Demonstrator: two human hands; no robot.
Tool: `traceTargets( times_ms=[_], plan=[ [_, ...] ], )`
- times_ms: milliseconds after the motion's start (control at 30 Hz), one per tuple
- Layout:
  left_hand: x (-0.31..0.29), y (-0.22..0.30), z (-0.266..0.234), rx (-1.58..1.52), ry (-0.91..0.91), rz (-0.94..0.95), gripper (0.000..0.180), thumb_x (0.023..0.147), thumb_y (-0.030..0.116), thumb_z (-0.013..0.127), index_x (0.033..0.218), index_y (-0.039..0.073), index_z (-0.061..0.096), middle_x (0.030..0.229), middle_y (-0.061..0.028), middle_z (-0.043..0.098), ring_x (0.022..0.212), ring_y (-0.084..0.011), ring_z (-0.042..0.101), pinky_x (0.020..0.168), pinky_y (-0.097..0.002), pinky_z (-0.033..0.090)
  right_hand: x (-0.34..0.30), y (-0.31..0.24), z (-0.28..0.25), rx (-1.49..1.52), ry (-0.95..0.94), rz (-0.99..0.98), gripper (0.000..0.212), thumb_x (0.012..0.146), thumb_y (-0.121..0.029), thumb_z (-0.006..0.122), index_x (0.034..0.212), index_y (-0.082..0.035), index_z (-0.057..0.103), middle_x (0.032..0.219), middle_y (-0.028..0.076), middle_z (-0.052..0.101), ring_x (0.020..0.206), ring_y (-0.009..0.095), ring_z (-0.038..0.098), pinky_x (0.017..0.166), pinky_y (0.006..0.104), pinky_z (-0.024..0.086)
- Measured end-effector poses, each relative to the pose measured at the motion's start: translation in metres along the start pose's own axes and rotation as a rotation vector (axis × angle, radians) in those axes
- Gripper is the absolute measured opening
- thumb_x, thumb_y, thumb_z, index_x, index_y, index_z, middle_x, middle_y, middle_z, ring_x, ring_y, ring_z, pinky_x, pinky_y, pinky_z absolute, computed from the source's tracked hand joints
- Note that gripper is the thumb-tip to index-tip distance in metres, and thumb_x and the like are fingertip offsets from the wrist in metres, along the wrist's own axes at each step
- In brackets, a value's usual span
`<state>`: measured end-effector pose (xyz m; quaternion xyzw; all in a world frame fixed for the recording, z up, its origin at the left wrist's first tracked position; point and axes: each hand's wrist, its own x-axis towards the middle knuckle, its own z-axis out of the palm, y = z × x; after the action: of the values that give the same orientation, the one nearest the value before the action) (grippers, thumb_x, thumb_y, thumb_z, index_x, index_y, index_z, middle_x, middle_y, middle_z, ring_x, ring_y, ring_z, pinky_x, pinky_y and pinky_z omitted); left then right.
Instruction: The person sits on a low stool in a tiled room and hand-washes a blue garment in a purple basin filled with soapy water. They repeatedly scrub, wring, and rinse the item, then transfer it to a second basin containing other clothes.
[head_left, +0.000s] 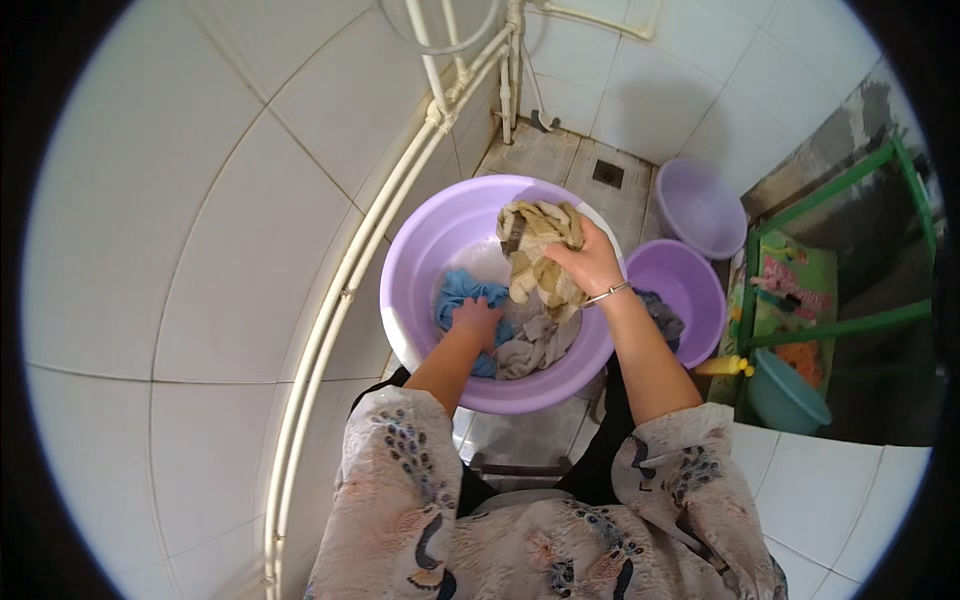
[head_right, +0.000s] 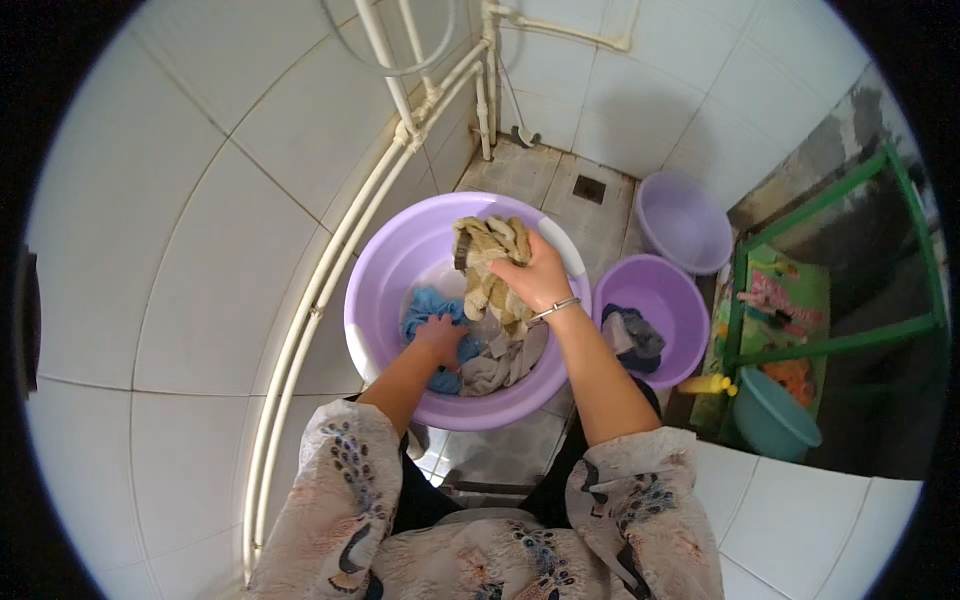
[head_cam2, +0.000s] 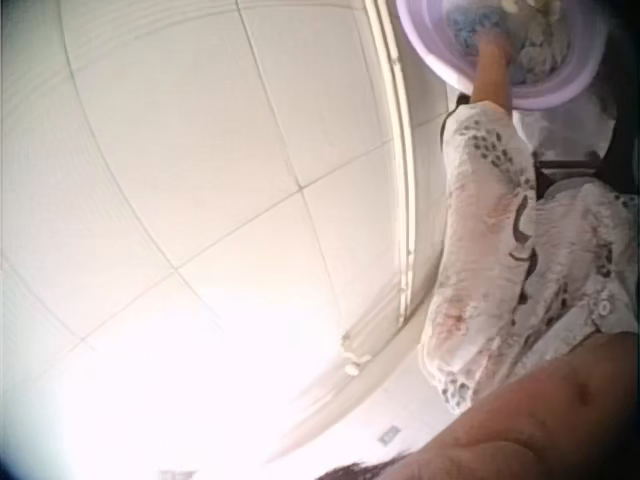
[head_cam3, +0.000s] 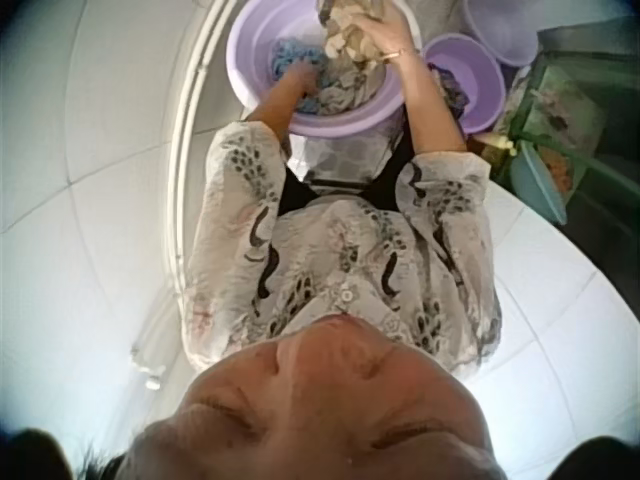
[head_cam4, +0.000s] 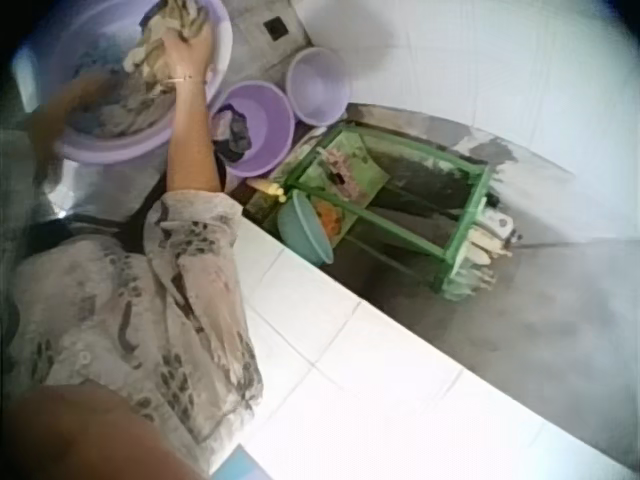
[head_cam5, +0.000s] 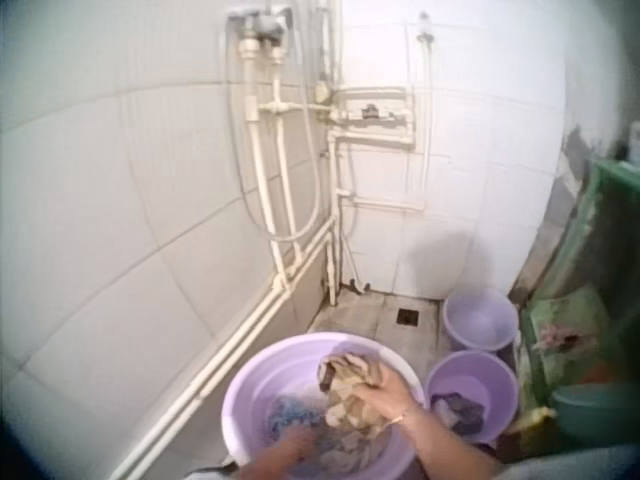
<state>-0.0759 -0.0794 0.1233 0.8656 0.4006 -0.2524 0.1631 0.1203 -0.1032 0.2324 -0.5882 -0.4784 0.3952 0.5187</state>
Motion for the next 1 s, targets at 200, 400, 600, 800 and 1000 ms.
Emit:
traceTargets(
  times_ms=[200,400,600,800,1000],
  plan=[
    [0.021,-0.050,0.005,-0.408,0.252,-0.115,0.033,0.063,0.025,0.071,0.087,0.004,0.065,0.079,-0.0154,0.064,0.075,-0.0234,0.063,0.070,-0.0368,0.050,0.010,0.022,0.009,-0.083,0.079,-0.058,0.029,0.074,-0.008,0.068,0.100,0.000,0.058,0.090,0.007,0.061,0.081,0.013,0.056,0.073,0.0280,0.046],
    [-0.046,-0.066,-0.079,-0.959,0.465,-0.141,0.023,0.064,0.012,0.067,0.079,-0.002,0.057,0.064,-0.0083,0.057,0.056,-0.0131,0.054,0.054,-0.0261,0.045,0.028,0.036,-0.007,-0.278,-0.024,-0.055,0.027,0.071,-0.013,0.061,0.094,0.001,0.058,0.088,0.017,0.062,0.084,0.030,0.058,0.076,0.0362,0.046],
    [-0.087,-0.061,-0.102,-1.534,0.848,0.064,0.010,0.070,-0.001,0.059,0.076,0.003,0.052,0.070,-0.0026,0.057,0.062,-0.0094,0.053,0.059,-0.0239,0.044,0.026,0.040,-0.013,-0.797,-0.285,0.173,0.040,0.070,-0.019,0.064,0.106,0.000,0.057,0.106,0.020,0.059,0.102,0.034,0.055,0.089,0.0407,0.043],
    [-0.115,-0.052,-0.132,-1.973,0.973,0.406,0.015,0.067,0.001,0.058,0.080,0.004,0.051,0.073,-0.0022,0.056,0.067,-0.0105,0.052,0.065,-0.0234,0.044,0.041,0.083,0.009,-0.941,-0.376,-0.021,0.066,0.067,-0.026,0.072,0.127,-0.020,0.047,0.125,0.015,0.050,0.112,0.035,0.049,0.095,0.0456,0.039],
    [-0.111,-0.052,-0.111,-1.100,0.705,-0.009,0.021,0.069,0.016,0.067,0.082,0.002,0.057,0.070,-0.0060,0.060,0.063,-0.0181,0.057,0.060,-0.0281,0.045,0.017,0.101,0.063,-1.289,-0.621,0.220,0.098,0.062,-0.028,0.080,0.141,-0.034,0.023,0.144,0.007,0.026,0.128,0.033,0.029,0.091,0.0576,0.033]
  ],
)
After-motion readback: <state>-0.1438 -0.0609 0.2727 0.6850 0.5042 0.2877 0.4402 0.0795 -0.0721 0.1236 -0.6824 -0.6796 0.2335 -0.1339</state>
